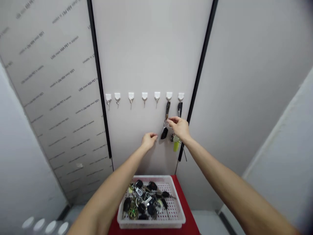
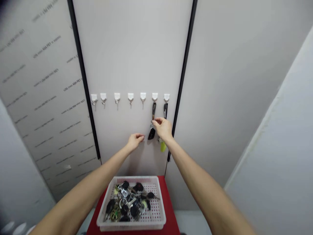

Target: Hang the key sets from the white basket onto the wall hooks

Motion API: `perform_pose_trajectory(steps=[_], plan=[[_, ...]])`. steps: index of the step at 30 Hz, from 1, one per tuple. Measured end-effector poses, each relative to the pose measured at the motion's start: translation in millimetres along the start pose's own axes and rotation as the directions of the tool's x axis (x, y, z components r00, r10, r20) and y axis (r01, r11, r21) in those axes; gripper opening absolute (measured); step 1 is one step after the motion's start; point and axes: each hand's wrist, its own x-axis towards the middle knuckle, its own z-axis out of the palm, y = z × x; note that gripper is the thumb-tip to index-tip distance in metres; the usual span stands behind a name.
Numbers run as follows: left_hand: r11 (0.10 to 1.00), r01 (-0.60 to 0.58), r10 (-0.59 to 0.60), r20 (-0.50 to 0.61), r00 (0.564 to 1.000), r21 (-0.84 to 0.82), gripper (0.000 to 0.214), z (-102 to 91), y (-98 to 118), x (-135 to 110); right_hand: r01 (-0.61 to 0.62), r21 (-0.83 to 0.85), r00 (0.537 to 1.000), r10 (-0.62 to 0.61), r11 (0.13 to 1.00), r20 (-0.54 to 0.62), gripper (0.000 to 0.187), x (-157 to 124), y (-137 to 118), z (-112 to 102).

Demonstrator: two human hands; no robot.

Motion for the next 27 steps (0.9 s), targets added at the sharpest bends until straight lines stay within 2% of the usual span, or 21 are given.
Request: perform_pose_trajectory(steps=[4, 7, 9, 11, 13, 14, 17, 19, 24, 27], plan=[[0.996, 0.087, -0.089, 0.13, 0.988, 0.017, 0.024, -8.6, -50, -53, 0.017, -0.053, 0.977, -0.006, 0.998, 0.215, 0.021, -61, 26, 13], [0.988, 0.087, -0.113, 0.212, 0.971, 0.127, 0.023, -16.6, -82, -94, 0.058, -0.113, 0.911, -0.007, 0.992, 0.413, 0.019, -113, 45, 26], [0.975, 0.051, -0.108, 0.262, 0.959, 0.215, 0.023, -21.8, -96, -116, 0.114, -0.165, 0.824, -0.001, 0.98, 0.566, 0.017, -145, 56, 34], [0.959, 0.012, -0.102, 0.304, 0.947, 0.283, 0.024, -25.7, -105, -132, 0.181, -0.203, 0.706, 0.017, 0.962, 0.708, 0.017, -169, 65, 40], [0.94, -0.037, -0.086, 0.34, 0.937, 0.339, 0.024, -27.8, -109, -141, 0.239, -0.242, 0.616, 0.045, 0.941, 0.786, 0.016, -185, 72, 46], [0.925, -0.064, -0.08, 0.356, 0.931, 0.374, 0.024, -28.1, -110, -144, 0.264, -0.264, 0.597, 0.058, 0.928, 0.8, 0.017, -190, 75, 48], [0.865, -0.132, -0.073, 0.381, 0.922, 0.485, 0.023, -26.2, -109, -149, 0.321, -0.328, 0.586, 0.085, 0.888, 0.805, 0.02, -195, 77, 52], [0.83, -0.167, -0.063, 0.387, 0.92, 0.533, 0.024, -23.4, -108, -150, 0.348, -0.345, 0.56, 0.101, 0.872, 0.822, 0.02, -194, 76, 53], [0.786, -0.231, -0.044, 0.426, 0.904, 0.573, 0.026, -18.0, -110, -154, 0.341, -0.348, 0.48, 0.156, 0.873, 0.863, 0.024, -186, 77, 48], [0.783, -0.242, -0.041, 0.435, 0.9, 0.573, 0.026, -17.3, -112, -155, 0.355, -0.315, 0.448, 0.136, 0.88, 0.884, 0.025, -185, 79, 44]])
